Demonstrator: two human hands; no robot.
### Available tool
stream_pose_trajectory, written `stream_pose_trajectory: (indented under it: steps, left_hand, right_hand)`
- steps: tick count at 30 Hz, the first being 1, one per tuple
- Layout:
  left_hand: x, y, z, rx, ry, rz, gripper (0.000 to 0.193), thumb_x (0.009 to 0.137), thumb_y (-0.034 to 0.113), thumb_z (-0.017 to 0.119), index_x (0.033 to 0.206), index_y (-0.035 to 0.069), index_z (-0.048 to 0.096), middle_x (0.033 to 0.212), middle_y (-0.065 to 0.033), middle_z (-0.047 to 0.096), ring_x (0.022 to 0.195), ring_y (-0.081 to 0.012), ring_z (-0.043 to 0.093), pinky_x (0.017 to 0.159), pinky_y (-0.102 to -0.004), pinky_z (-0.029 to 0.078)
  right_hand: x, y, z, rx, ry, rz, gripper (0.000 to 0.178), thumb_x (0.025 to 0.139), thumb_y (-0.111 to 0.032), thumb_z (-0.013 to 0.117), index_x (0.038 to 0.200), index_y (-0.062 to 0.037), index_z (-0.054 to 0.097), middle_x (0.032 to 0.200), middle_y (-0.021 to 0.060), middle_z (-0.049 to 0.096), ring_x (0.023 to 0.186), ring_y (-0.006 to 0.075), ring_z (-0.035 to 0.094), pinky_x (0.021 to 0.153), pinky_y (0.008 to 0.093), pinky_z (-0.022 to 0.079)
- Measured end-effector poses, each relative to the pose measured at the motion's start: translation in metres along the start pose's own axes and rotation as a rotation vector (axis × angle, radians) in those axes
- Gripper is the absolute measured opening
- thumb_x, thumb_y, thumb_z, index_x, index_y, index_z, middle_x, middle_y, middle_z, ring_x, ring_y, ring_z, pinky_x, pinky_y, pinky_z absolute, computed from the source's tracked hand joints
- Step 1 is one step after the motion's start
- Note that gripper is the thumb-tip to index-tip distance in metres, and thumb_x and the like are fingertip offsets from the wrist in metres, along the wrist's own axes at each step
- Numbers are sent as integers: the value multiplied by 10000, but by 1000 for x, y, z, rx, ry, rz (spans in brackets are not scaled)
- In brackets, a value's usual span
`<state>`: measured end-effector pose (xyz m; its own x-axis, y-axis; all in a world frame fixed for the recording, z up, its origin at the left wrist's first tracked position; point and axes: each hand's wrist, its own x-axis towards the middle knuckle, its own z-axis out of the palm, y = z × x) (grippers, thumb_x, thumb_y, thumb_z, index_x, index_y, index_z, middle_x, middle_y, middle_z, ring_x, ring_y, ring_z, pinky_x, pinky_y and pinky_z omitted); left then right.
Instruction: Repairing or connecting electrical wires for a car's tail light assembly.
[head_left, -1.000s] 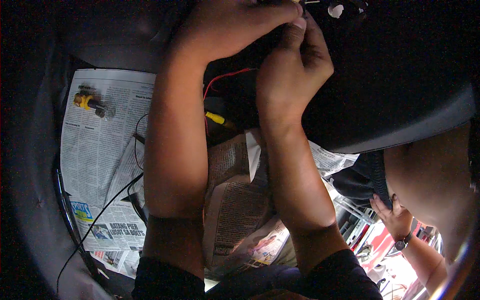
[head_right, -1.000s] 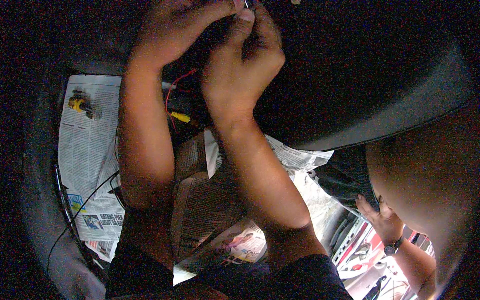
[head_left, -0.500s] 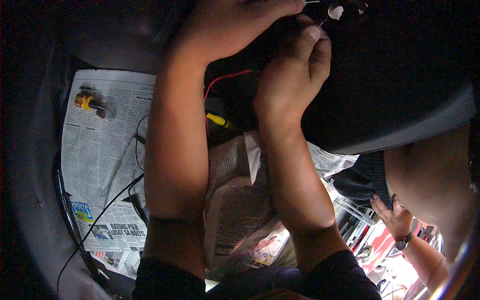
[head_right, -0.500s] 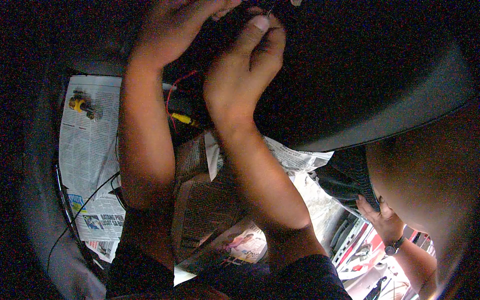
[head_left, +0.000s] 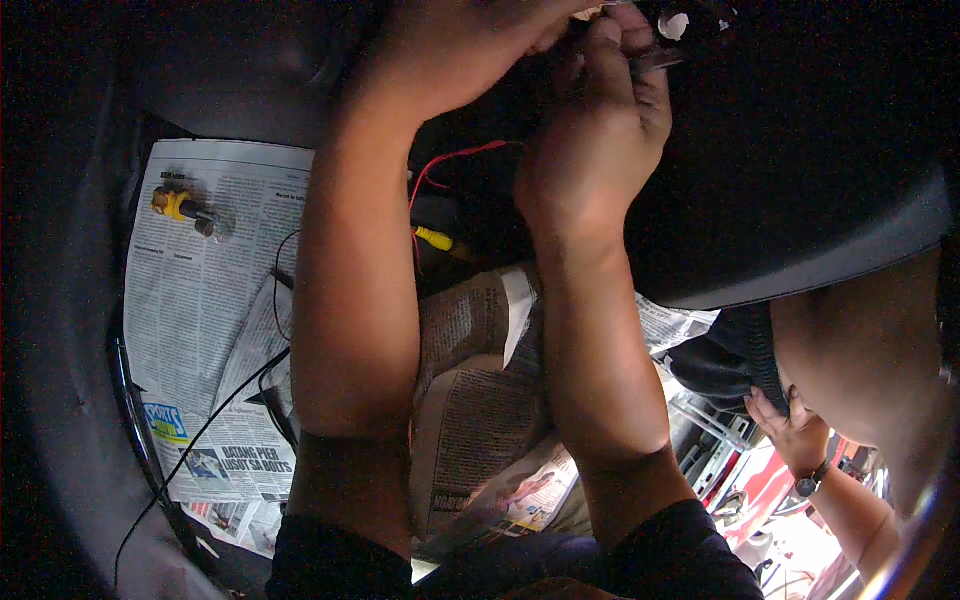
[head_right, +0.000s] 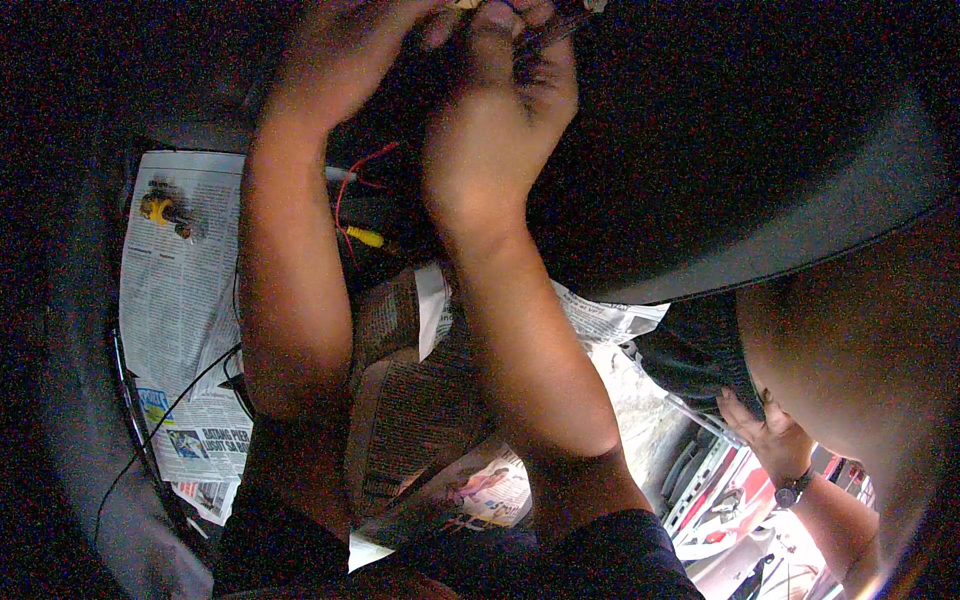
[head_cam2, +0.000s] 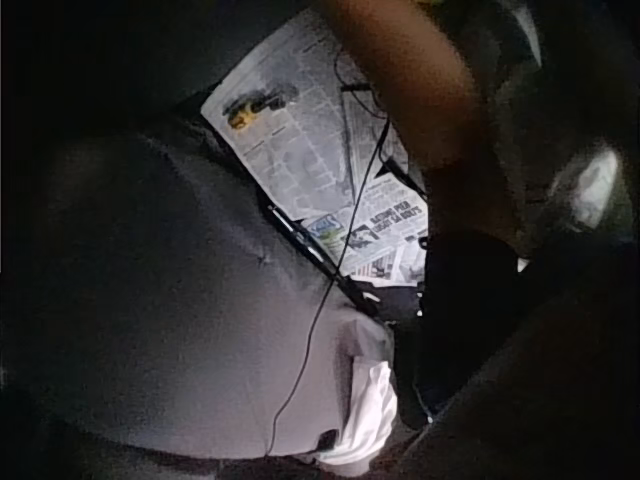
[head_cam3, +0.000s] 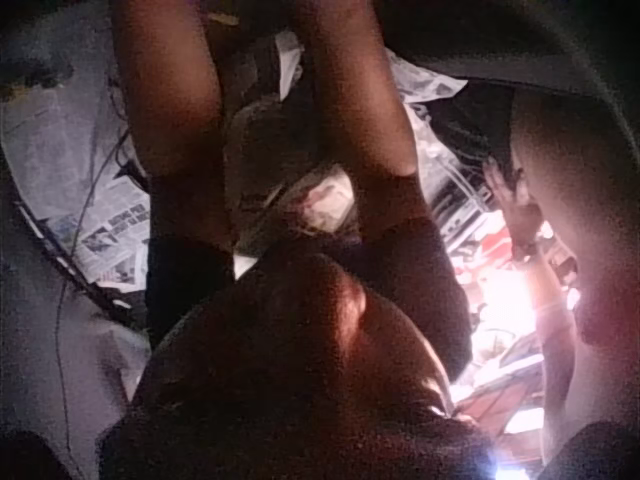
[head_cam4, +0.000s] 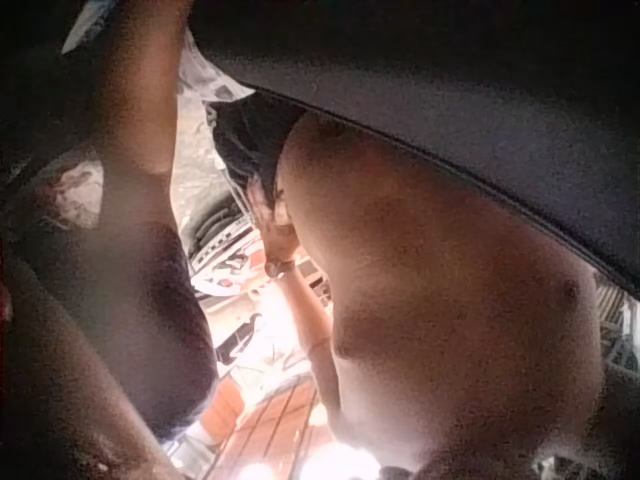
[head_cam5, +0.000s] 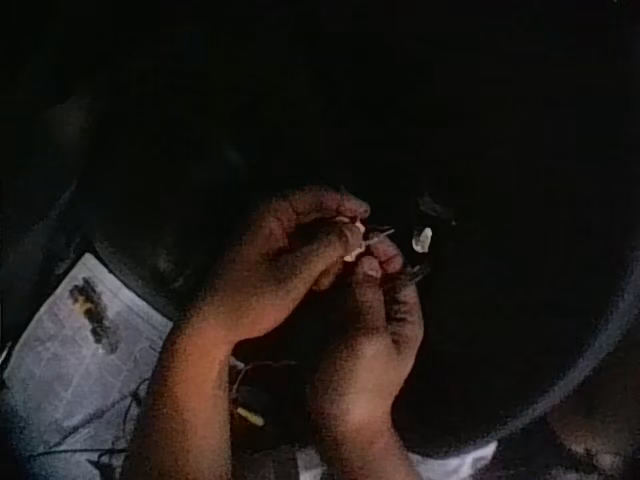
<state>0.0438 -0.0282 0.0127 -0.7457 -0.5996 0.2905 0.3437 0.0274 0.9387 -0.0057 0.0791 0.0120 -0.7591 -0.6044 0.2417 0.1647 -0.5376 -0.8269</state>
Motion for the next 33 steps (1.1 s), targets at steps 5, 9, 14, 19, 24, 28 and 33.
stream_pose_trajectory:
  steps: [5, 9, 14, 19, 24, 28, 33]
  left_hand:
    - [-2, 4, 4, -49, -6, 63, 180, 1022, 173, 662, 1146, 43, 681, 911, -20, 673, 795, -99, 614, 712, -260, 526]
    - [-6, 12, 7, 47, -89, 202, 173, 979, 118, 693, 1130, 38, 670, 986, -52, 715, 899, -135, 681, 793, -287, 561]
    - [-1, -9, 0, 11, -120, 238, 209, 915, 28, 719, 1118, 28, 673, 1041, -82, 737, 1017, -161, 711, 916, -333, 577]
    - [-1, 4, 10, 129, -57, 146, 183, 946, 41, 702, 1123, 13, 664, 1040, -92, 735, 1033, -175, 711, 927, -334, 572]
    - [-9, 6, 2, 189, -7, 198, 131, 1000, 94, 662, 1106, 17, 663, 1023, -90, 728, 1033, -187, 709, 921, -328, 564]
    - [-3, 7, 5, 301, -11, 126, 149, 1043, 135, 595, 1103, 17, 664, 1018, -84, 714, 993, -186, 703, 889, -320, 560]
    - [-7, 1, 1, 134, -26, 84, 152, 1052, 137, 574, 1090, 17, 658, 984, -57, 694, 936, -159, 674, 871, -309, 543]
  right_hand:
    - [10, 7, -6, -14, 93, 108, 206, 1089, -72, 470, 1209, 14, 614, 1116, 91, 661, 1041, 159, 638, 954, 288, 499]
    - [11, 21, -21, -21, -14, -70, 199, 1069, -124, 489, 1143, -38, 654, 1065, 56, 685, 966, 146, 647, 865, 299, 512]
    - [4, 17, -11, -9, -82, -122, 337, 1104, -187, 399, 1270, -13, 634, 1189, 99, 688, 1143, 210, 658, 953, 325, 518]
    - [12, 46, 33, -762, 496, -581, 239, 1102, -122, 452, 1189, 24, 619, 965, 55, 649, 850, 125, 633, 759, 266, 524]
    - [-5, 19, -14, -9, -17, -131, 353, 1100, -219, 397, 1297, -31, 621, 1123, 89, 680, 1038, 205, 650, 909, 310, 514]
    - [2, 32, -23, -163, 162, -156, 314, 1090, -214, 412, 1262, -54, 621, 994, 64, 669, 819, 159, 625, 711, 285, 522]
    - [-9, 20, -17, -317, 121, -39, 239, 1074, -185, 468, 1189, -39, 617, 877, 47, 664, 613, 105, 569, 495, 262, 451]
